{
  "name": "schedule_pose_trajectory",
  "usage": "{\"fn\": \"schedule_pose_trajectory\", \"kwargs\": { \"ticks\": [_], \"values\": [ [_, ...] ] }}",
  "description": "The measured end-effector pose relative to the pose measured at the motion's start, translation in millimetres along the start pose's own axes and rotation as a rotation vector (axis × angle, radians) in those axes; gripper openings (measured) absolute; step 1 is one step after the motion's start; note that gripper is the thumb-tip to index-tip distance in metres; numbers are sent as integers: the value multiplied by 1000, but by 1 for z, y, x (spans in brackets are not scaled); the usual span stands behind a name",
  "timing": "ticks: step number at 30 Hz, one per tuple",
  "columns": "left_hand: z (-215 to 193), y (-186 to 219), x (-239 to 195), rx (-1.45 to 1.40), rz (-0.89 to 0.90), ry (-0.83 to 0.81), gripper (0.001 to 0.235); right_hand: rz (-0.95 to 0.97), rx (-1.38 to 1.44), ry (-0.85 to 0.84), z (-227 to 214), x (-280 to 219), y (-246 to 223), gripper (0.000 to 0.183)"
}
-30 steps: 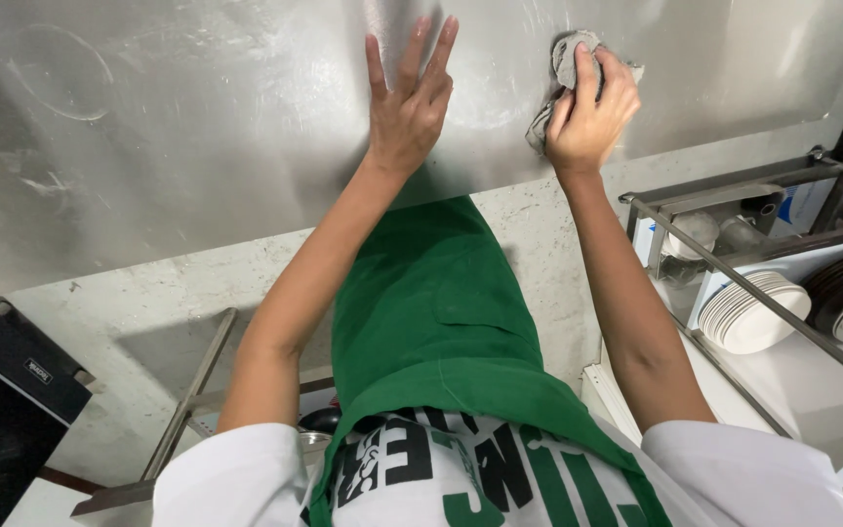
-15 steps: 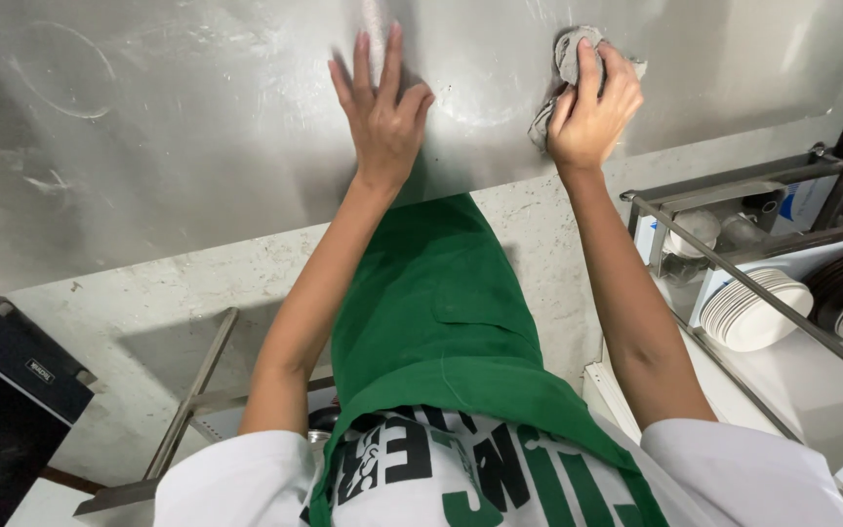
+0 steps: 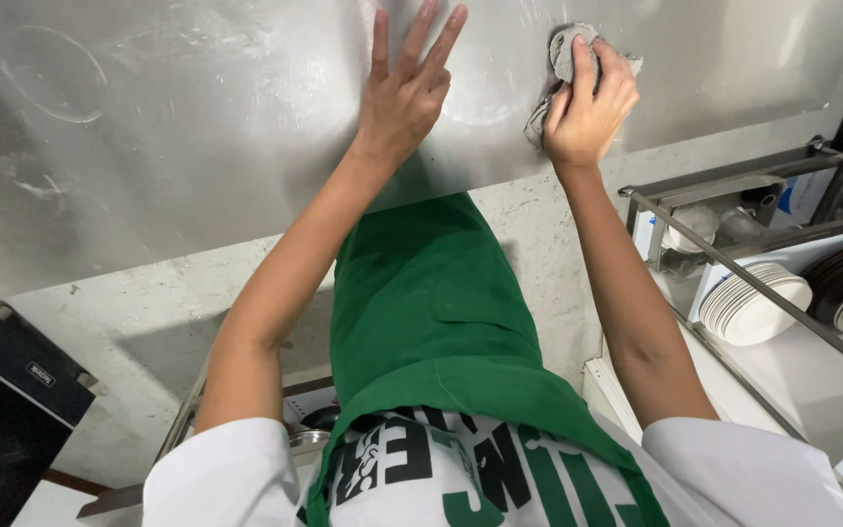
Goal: The person cleans a stainless steel countertop in a kitchen using a grey cloth. They move several containers and bottles aside to reach the surface underneath, wipe the area thoroughly, and then return the items to their original positions.
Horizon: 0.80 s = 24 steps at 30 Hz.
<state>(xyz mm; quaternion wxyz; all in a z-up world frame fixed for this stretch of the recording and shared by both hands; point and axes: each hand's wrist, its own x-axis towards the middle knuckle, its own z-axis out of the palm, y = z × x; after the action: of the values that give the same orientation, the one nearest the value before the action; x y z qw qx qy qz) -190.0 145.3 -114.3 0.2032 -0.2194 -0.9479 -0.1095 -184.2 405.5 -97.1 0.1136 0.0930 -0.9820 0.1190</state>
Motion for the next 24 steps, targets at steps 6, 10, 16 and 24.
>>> {"fn": "schedule_pose_trajectory", "kwargs": {
  "ticks": [6,10,16,24],
  "values": [
    [5,5,-8,-49,-103,9,24,-7,22,9,-6,4,-5,55],
    [-3,3,-27,-189,-290,-35,23,-1,11,-3,-6,3,-4,55],
    [-9,4,-42,-271,-396,-76,19,-2,15,-12,-3,1,-2,56],
    [-6,4,-25,-111,-236,-35,25,-2,-1,-4,2,-1,2,56]
  ]
}}
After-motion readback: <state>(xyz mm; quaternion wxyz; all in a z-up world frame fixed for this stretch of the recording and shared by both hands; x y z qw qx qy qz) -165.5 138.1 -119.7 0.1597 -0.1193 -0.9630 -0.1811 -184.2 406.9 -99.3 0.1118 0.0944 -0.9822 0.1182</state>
